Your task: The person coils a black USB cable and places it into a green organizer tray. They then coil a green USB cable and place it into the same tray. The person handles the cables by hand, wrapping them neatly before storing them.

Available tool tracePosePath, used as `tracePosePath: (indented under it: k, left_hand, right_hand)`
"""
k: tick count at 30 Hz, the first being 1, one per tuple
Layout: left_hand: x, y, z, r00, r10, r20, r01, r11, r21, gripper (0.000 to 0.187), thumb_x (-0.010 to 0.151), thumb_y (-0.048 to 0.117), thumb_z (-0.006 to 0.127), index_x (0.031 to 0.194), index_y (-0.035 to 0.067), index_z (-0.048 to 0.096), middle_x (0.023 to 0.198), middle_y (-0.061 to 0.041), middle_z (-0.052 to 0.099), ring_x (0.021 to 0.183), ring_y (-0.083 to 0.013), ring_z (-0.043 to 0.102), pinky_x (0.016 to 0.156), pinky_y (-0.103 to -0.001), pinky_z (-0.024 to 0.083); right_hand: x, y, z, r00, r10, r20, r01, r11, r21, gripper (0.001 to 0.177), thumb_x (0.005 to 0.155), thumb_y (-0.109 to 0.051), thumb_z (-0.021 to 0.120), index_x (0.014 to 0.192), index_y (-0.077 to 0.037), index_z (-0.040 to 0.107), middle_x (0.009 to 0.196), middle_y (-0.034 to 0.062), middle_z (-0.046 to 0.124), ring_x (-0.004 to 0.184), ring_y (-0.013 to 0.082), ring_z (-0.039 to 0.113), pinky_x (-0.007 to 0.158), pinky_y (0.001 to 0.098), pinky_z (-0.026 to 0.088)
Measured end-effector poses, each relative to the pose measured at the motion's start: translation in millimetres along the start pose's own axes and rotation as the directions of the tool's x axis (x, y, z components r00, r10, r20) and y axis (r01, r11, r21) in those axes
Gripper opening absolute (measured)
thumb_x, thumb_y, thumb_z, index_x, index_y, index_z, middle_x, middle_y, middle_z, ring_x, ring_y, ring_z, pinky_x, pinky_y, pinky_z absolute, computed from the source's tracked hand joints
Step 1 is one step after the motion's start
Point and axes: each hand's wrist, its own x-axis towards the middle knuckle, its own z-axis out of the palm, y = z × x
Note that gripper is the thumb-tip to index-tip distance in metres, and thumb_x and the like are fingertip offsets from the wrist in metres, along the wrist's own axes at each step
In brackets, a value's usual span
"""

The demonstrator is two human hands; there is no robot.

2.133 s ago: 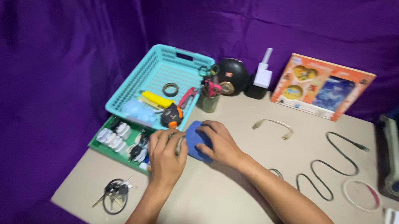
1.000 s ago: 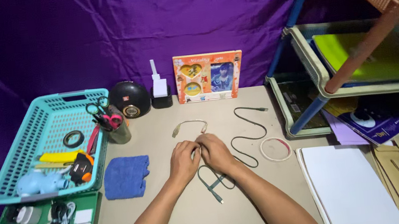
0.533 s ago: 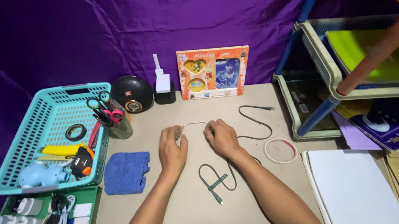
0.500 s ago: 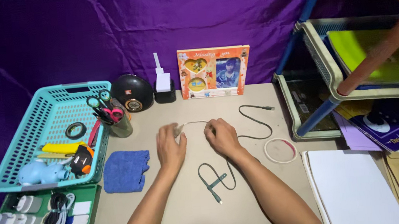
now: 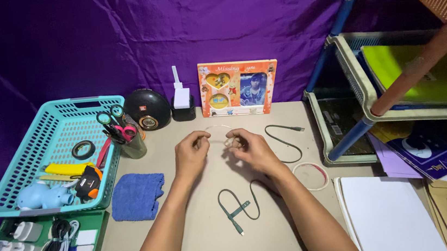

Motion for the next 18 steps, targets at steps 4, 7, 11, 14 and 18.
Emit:
tracePosePath:
  k: [4,7,11,14,18]
  left_hand:
    - [-1.4,25.3,-17.3,0.963,0.212,0.168,-0.158,0.944,-0.289,0.03,0.093,0.007,0.059,0.12,0.006,0.072,0.089,-0.007,0.074,0.082,-0.0102,0.068,0.076,-0.025,0.056]
    - [-9.0,40.3,-29.7,0.894,0.4,0.2,-0.344,0.901,-0.263,0.038,0.09,0.003,0.058,0.126,0.006,0.069,0.098,-0.008,0.074,0.089,-0.0121,0.068,0.081,-0.026,0.054]
    - [-17.7,57.2,-36.3,0.911,0.355,0.21,-0.345,0.935,-0.083,0.028,0.089,0.011,0.07,0.116,0.006,0.074,0.092,-0.008,0.071,0.085,-0.0187,0.07,0.074,-0.032,0.054]
    - [-20.6,64.8,-43.1,0.876,0.457,0.155,-0.457,0.889,-0.036,0.023,0.089,0.016,0.075,0.108,0.004,0.075,0.093,-0.011,0.065,0.088,-0.0235,0.066,0.078,-0.035,0.053]
    - [-25.4,73.3,-50.6,0.783,0.599,0.166,-0.579,0.8,-0.158,0.02,0.094,0.017,0.07,0.108,0.002,0.068,0.108,-0.01,0.068,0.103,-0.023,0.066,0.09,-0.036,0.052]
  right_hand:
    - [-3.2,-32.9,-8.5,0.996,-0.036,-0.082,0.025,0.991,-0.131,0.025,0.091,-0.013,0.073,0.115,-0.005,0.07,0.083,0.0065,0.073,0.073,0.0131,0.069,0.071,0.0277,0.056]
    - [-4.6,-52.6,-16.7,0.992,-0.028,-0.121,0.0,0.975,-0.223,0.022,0.09,-0.016,0.075,0.109,-0.005,0.073,0.083,0.0078,0.072,0.07,0.0156,0.067,0.068,0.0301,0.054]
    - [-4.1,-69.3,-25.0,0.964,-0.234,-0.126,0.184,0.931,-0.315,0.019,0.087,-0.016,0.079,0.102,-0.004,0.077,0.088,0.0123,0.066,0.075,0.0207,0.063,0.068,0.0321,0.052]
    - [-7.1,-73.0,-32.3,0.929,-0.36,-0.082,0.331,0.91,-0.249,0.016,0.092,-0.013,0.075,0.103,-0.003,0.075,0.103,0.0139,0.067,0.084,0.0197,0.065,0.071,0.0303,0.053]
    - [-10.8,-65.4,-33.9,0.997,-0.073,-0.029,0.077,0.976,0.206,0.017,0.096,-0.013,0.067,0.107,-0.001,0.069,0.098,0.0072,0.075,0.08,0.0127,0.071,0.068,0.0284,0.06]
